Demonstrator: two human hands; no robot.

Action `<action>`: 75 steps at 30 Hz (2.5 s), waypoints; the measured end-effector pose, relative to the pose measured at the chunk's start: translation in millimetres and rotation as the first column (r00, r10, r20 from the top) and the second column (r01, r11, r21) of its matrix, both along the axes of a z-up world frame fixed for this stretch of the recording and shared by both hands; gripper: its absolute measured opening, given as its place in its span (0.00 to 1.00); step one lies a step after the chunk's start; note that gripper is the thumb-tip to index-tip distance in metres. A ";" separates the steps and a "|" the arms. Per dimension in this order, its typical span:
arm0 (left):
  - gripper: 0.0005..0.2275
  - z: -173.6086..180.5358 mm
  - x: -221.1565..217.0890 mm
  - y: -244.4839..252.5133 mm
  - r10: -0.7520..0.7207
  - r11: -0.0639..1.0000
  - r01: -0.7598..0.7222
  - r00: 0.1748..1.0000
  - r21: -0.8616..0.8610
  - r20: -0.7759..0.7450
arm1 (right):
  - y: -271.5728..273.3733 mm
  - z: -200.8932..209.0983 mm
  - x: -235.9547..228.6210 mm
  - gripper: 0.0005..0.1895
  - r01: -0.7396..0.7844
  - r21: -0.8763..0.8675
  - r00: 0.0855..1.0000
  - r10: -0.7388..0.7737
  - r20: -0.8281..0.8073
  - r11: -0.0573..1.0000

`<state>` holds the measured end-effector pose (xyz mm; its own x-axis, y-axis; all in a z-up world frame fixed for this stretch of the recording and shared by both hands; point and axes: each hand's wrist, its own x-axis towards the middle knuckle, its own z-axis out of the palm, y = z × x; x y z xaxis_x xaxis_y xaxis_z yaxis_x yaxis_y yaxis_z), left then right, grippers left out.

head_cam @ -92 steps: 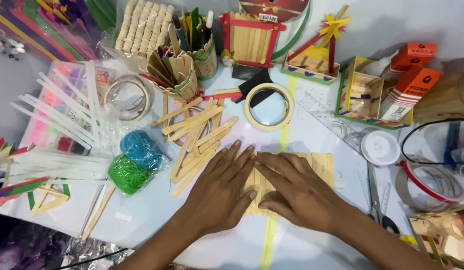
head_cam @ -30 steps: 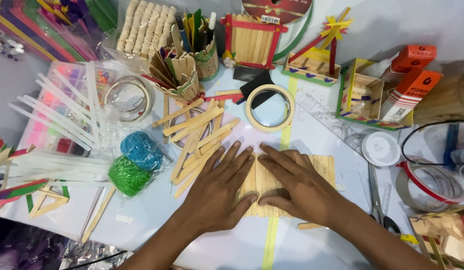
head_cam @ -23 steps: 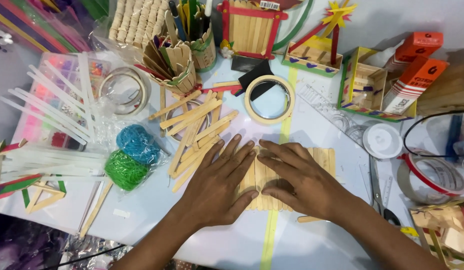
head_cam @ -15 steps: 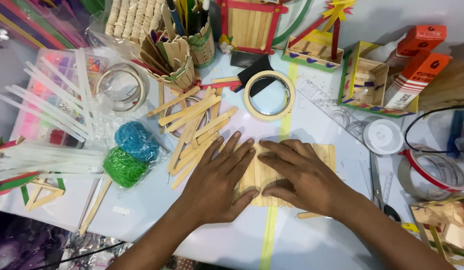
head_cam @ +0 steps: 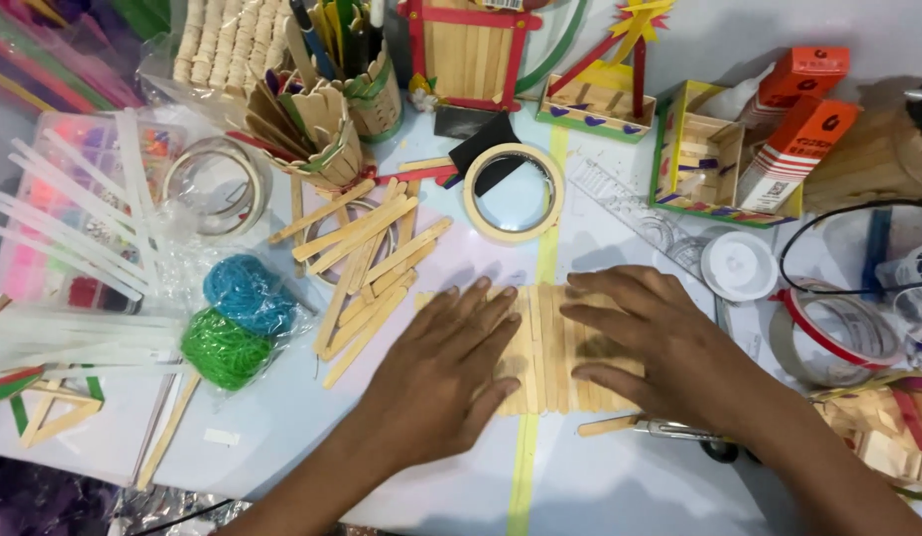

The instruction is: Assembling and trimming popsicle sticks using masking tape and scissors to create a craft structure.

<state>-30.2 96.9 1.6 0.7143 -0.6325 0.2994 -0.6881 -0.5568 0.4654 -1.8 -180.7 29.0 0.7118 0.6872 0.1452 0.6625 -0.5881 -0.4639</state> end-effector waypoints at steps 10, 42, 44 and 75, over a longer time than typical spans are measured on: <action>0.28 -14.9 11.8 -8.0 -0.050 0.989 0.049 0.999 0.142 0.004 | -18.7 -25.6 -5.4 0.30 0.087 -0.131 0.993 -0.075 0.092 0.988; 0.24 -14.6 3.8 -17.0 -0.069 0.996 0.064 0.994 0.054 0.088 | -6.4 -44.0 -39.8 0.39 0.184 -0.331 0.979 -0.143 0.143 0.926; 0.24 -14.6 3.6 -16.6 -0.068 0.996 0.063 0.994 0.055 0.085 | -6.9 -45.4 -39.8 0.39 0.184 -0.329 0.979 -0.143 0.145 0.926; 0.27 -28.7 2.7 -12.7 -0.117 0.991 0.117 0.993 0.065 -0.003 | 3.8 -23.0 -14.2 0.28 0.170 -0.054 0.984 -0.166 0.067 0.984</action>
